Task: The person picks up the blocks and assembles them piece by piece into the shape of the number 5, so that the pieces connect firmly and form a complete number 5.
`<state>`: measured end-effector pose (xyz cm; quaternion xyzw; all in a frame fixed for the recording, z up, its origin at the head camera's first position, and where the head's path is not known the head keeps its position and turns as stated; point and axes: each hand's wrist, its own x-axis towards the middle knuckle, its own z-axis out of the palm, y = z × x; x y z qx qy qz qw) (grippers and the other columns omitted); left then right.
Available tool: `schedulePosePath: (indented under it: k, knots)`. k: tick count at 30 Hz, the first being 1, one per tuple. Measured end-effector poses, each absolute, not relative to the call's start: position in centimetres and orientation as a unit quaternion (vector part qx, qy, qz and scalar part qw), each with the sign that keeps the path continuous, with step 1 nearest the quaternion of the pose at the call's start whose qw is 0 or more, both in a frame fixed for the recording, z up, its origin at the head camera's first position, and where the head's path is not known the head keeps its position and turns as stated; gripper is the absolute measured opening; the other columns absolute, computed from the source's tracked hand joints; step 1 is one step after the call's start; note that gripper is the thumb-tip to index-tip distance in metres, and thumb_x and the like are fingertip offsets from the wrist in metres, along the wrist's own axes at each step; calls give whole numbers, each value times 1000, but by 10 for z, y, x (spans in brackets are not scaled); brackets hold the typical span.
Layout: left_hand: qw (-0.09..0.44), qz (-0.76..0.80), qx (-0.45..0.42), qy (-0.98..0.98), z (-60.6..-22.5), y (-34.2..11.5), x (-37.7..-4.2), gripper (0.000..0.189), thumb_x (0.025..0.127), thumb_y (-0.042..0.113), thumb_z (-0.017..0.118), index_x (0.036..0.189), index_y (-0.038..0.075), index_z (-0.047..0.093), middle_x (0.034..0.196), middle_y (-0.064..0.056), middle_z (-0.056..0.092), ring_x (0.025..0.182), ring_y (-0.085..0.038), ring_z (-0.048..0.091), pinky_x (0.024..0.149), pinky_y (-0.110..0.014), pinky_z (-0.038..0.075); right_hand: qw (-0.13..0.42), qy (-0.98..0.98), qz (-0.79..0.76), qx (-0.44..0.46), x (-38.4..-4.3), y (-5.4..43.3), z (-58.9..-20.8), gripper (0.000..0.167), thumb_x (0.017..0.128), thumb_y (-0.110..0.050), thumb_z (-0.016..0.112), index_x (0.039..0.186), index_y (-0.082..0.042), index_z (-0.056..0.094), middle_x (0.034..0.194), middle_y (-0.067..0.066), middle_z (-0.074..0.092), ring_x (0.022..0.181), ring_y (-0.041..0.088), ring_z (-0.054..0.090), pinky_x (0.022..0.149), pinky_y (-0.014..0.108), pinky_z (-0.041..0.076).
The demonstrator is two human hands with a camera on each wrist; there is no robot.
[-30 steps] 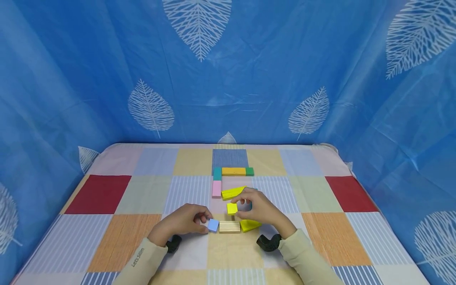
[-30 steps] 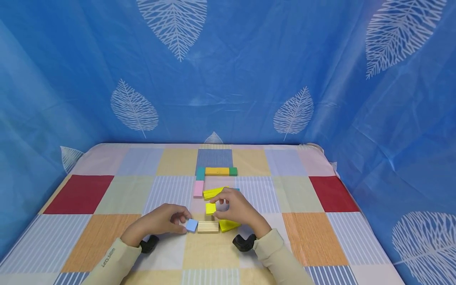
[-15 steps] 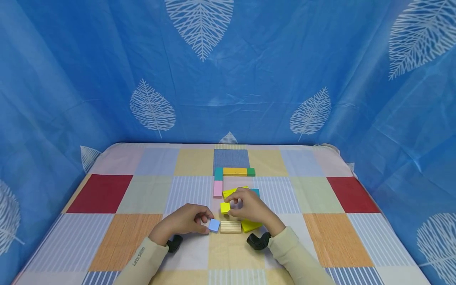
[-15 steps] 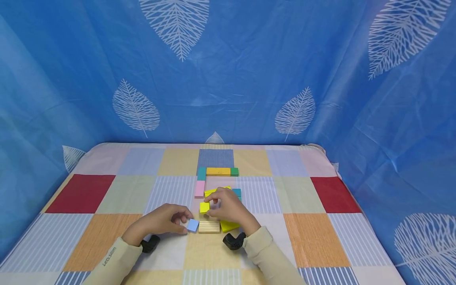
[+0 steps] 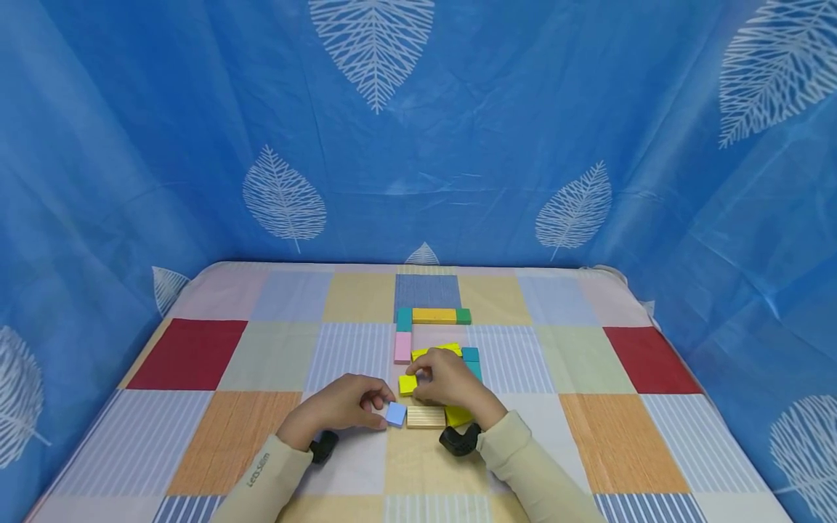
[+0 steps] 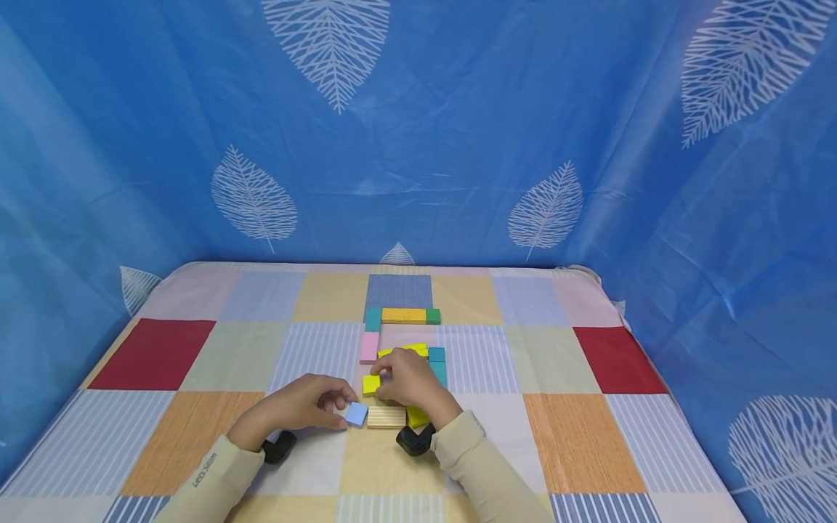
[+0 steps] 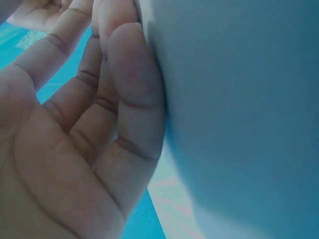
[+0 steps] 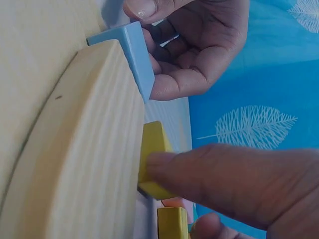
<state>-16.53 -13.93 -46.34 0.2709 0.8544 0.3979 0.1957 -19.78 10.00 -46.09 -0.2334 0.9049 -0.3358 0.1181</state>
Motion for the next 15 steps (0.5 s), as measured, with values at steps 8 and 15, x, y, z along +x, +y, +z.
schedulePosePath:
  k: [8, 15]
  knots:
    - [195, 397, 272, 855, -463, -139, -165, 23, 89, 7, 89, 106, 8, 74, 86, 8, 58, 70, -2, 47, 68, -23, 44, 116, 904, -332, -243, -198, 105, -457, 29, 86, -2, 83, 115, -2, 82, 77, 0, 55, 73, 16, 48, 66, 28, 37]
    - [195, 400, 271, 854, -463, -139, -165, 22, 89, 7, 88, 106, 8, 74, 86, 8, 59, 69, -2, 46, 68, -23, 43, 108, 878, -378, -272, -195, 129, -450, 24, 96, -4, 77, 120, -1, 79, 85, -3, 57, 74, 11, 47, 68, 27, 41]
